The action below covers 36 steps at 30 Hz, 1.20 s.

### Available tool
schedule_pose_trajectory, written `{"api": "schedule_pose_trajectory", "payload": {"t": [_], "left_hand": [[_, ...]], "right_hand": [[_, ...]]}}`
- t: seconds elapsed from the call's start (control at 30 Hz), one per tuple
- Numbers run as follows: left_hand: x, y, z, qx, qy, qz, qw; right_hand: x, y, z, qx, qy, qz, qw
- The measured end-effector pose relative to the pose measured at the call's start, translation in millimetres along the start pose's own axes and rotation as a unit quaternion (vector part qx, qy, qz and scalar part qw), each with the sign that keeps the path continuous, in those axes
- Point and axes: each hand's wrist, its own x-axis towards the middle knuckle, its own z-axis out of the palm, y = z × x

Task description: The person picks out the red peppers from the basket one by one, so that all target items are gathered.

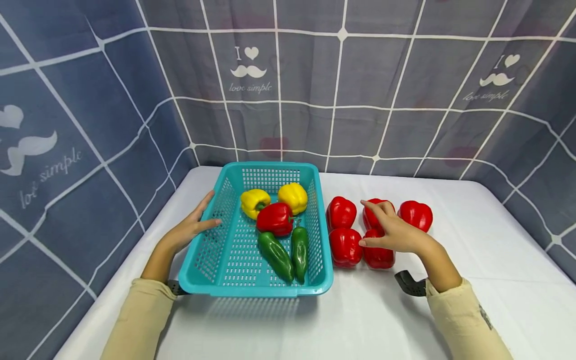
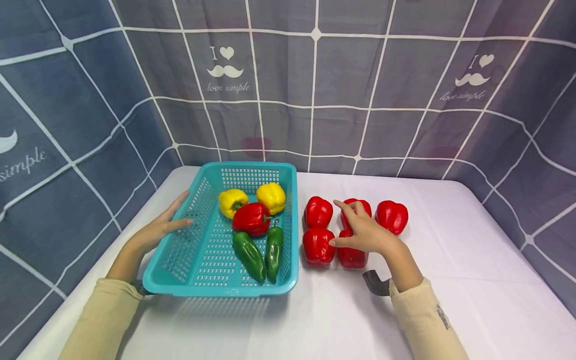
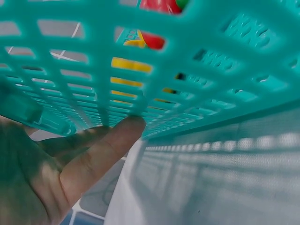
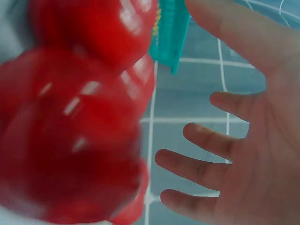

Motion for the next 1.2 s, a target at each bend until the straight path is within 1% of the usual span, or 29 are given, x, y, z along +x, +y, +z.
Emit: {"api": "schedule_pose_trajectory", "payload": {"t": [0.2,0.47,0.6,0.73,0.93,1.07,1.2], "left_hand": [[0.0,-2.1,0.4,-0.005,-0.001,-0.003,1.0000],[1.3,-4.3,0.5,-0.003,0.008,-0.011,0.9999],[0.6,-5.4,-0.3,-0.003,0.012,-0.014,0.9998],[0.0,-5.2,0.2,-0.011,0.010,-0.012,0.9998],[-0.3,-3.4,1.7,-0.014,0.013,-0.009,0.9998],[0.4,-1.4,2.6,-0.010,0.016,-0.007,0.9998],[1.0,0.5,3.4,-0.006,0.015,-0.004,0.9999]], "right_hand": [[22.7,-24.8,-0.2,-0.016,-0.012,-0.023,0.9995],[45.3,-53.4,3.0,0.000,-0.041,-0.044,0.9982],[57.0,-68.4,5.8,0.004,-0.056,-0.069,0.9960],[69.3,-83.8,9.2,0.008,-0.073,-0.090,0.9933],[85.4,-98.5,18.3,0.013,-0.099,-0.094,0.9905],[91.3,-104.4,25.7,0.016,-0.115,-0.090,0.9891],[95.6,-107.1,33.4,0.003,-0.124,-0.084,0.9886]]}}
